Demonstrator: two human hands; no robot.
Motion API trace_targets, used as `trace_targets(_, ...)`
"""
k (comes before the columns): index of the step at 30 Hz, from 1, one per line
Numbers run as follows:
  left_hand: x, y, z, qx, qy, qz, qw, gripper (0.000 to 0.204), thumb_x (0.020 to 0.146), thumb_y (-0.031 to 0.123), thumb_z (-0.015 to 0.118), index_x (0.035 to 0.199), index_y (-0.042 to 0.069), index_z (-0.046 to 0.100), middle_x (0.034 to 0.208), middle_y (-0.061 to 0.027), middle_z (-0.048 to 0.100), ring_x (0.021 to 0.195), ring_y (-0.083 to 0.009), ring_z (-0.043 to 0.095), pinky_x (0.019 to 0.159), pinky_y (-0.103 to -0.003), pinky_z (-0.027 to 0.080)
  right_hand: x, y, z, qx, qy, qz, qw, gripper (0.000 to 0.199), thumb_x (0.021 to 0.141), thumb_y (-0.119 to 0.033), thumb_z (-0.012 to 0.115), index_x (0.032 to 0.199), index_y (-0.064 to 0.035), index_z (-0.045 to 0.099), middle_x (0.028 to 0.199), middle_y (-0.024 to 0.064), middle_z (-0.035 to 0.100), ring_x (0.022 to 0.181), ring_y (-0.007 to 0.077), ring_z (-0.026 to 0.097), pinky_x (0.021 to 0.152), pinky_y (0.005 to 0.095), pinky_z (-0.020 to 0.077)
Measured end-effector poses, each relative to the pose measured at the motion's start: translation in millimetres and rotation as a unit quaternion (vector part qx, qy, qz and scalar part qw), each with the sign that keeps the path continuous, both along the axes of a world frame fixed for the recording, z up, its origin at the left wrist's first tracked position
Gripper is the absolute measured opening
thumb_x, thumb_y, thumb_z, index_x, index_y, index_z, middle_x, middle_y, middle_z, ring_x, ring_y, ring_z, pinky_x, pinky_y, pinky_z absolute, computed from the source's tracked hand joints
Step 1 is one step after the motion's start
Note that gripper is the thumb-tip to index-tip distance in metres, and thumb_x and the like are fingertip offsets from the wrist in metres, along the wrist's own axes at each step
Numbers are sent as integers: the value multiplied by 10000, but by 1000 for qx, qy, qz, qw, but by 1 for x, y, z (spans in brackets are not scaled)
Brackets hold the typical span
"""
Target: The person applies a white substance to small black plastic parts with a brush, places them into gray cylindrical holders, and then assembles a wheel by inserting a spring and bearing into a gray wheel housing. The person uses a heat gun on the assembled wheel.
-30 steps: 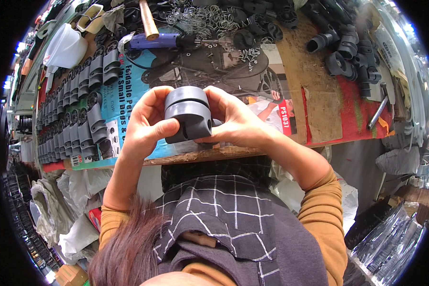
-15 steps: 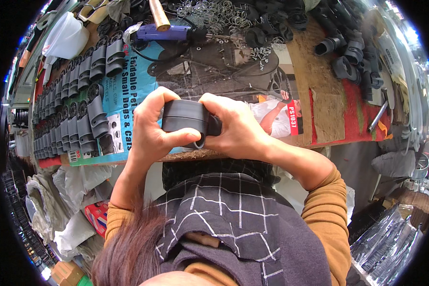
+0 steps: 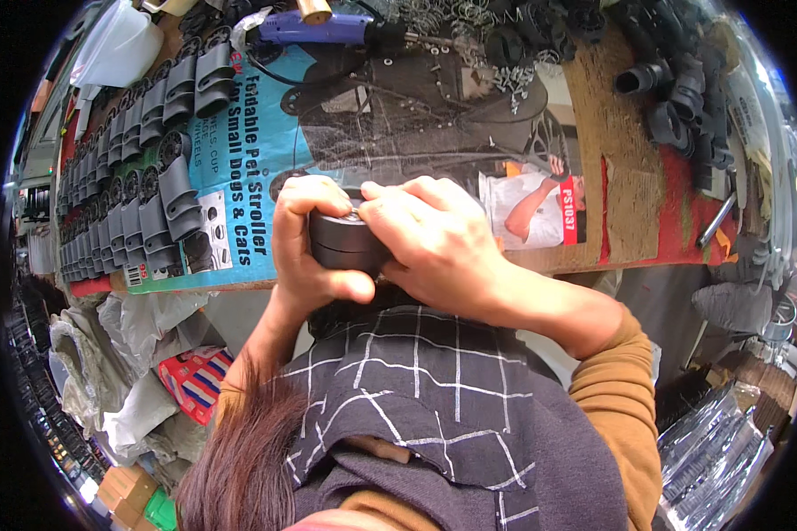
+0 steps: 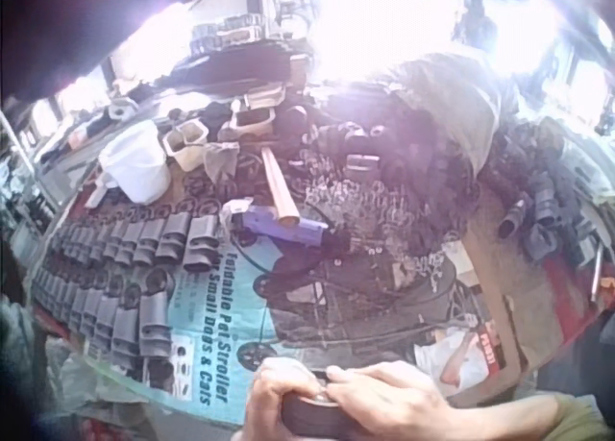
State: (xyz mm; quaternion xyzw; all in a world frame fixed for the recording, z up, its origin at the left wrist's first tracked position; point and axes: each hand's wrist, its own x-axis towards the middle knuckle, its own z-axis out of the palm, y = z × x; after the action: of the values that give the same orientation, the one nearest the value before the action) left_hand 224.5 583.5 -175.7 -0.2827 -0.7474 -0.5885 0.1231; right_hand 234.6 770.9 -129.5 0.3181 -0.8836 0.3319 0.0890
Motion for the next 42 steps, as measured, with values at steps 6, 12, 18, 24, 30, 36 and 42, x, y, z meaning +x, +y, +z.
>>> trace_targets(6, 33, 43, 14, 47, -279, -125, 951, 776, 468, 445, 943, 978, 24, 537, 900, -84, 518, 810, -216, 544, 713, -326, 463, 27, 57, 31, -24, -366, -15, 930, 399, 628, -146, 792, 917, -18, 548, 800, 138, 570, 775, 319, 589, 672, 381, 460)
trace_targets(12, 46, 103, -6, 29, -224, -245, 943, 722, 481, 501, 912, 858, 20, 529, 797, -95, 485, 726, -247, 499, 640, -369, 419, 93, 102, 19, -52, -396, -141, 906, 441, 620, -118, 780, 1015, -12, 616, 886, 132, 623, 836, 299, 606, 727, 371, 483)
trace_targets(18, 62, 137, -18, 34, -198, -331, 922, 671, 509, 506, 899, 801, 20, 540, 724, -96, 492, 672, -262, 489, 623, -371, 410, 153, 114, 0, -118, -346, -240, 900, 548, 579, -68, 791, 1108, -31, 651, 1025, 103, 675, 908, 277, 626, 809, 371, 510)
trace_targets(24, 71, 152, -26, 1, -191, -369, 910, 666, 519, 518, 891, 783, 18, 540, 735, -101, 495, 665, -262, 484, 611, -369, 408, 177, 121, -13, -145, -365, -283, 875, 516, 595, -130, 807, 1076, -32, 648, 935, 109, 662, 866, 287, 628, 770, 369, 505)
trace_targets(30, 84, 177, -47, -62, -446, -429, 783, 654, 694, 512, 795, 1039, 0, 580, 946, -79, 581, 883, -180, 565, 803, -327, 458, 208, 153, -41, -298, -551, -326, 708, 513, 627, -122, 824, 1078, -19, 601, 978, 60, 650, 930, 107, 596, 778, 301, 490)
trace_targets(36, 91, 235, -66, 112, -600, -490, 622, 810, 987, 616, 152, 1213, -25, 593, 1218, -139, 599, 1108, -194, 537, 1032, -384, 363, 244, 190, -102, -552, -614, -207, 525, 881, 502, 7, 859, 1298, -29, 483, 1159, 51, 605, 1088, 152, 576, 960, 313, 470)
trace_targets(42, 103, 259, -68, 137, -654, -499, 552, 768, 1002, 578, 191, 671, 25, 609, 715, -121, 637, 786, -238, 619, 1020, -380, 365, 269, 171, -144, -681, -558, -208, 426, 872, 504, 16, 862, 1292, -30, 491, 1162, 122, 617, 1061, 268, 627, 937, 419, 518)
